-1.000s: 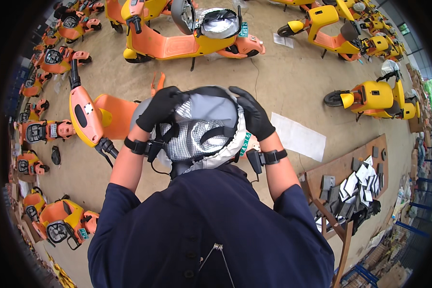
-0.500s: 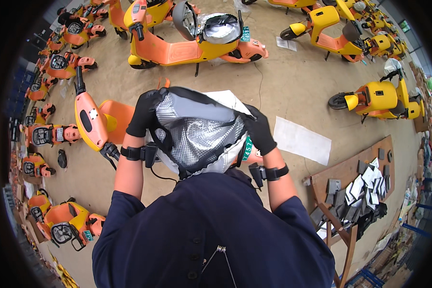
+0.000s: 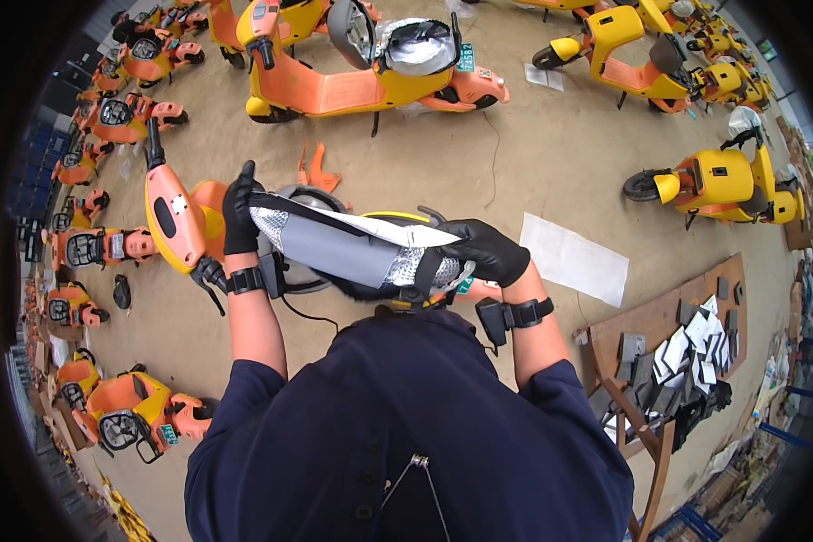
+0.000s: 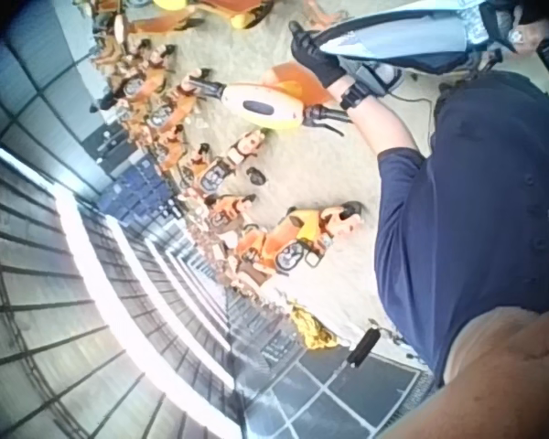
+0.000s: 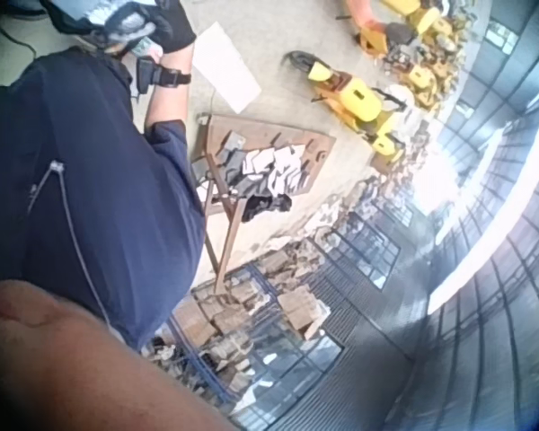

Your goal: The person removes a grey and silver seat cover from an electric scooter by hand, pulls it away, and then fits the cover over the seat of another scooter while pressing the edges into place.

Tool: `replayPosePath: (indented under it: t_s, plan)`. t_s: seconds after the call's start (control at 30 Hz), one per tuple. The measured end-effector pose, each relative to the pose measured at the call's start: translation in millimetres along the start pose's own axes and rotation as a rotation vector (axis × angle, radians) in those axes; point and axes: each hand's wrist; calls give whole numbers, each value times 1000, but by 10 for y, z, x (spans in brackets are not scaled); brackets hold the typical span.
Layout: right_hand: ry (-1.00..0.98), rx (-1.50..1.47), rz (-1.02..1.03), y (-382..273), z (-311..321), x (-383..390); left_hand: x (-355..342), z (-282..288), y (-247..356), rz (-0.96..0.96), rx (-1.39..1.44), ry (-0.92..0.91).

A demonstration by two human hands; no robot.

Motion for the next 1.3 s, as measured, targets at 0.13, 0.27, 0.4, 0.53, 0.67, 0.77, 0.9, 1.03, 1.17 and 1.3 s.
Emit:
replayPosePath:
  t_s: [0.13,0.27,0.4,0.53,0.67,0.77,0.9,1.03,1.17,1.3]
  plan:
    - [105,215,97,-20,48,45,63,-75,337,274,150,-159]
    - [205,210,92,-20,281,59,44,-284,819,652,301,-423]
    - [23,234,92,-293,64,-14,-72,-566,1647,89,188,-714]
    - [96,506,149,-445,-31,-139,-365,-848,1930,218,137,-1263]
    - [459,347,502,49,179,-113,-225,-741,1548,522,288,-786]
    - [587,862,606,219,-98,43,-116,-698,1496,404,197,-608]
    - [840,1032,613,533,67,-198,23,-710,1601,248,143,-543]
    - [850,975,631,472,156,-353,113,-622,1613,360,327,-450]
    - [721,979,426,492,149,-543,237,-620,1451,174,306,-568]
    - [706,672,253,345,136,-503,339,-402,1013,29,31,-402]
Point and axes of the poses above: each hand's wrist, its own x-axis away from the middle knuckle, its own z-axis out of the back of the hand, y = z × x, and after that the axes turned 7 degrees about -x, right-handed
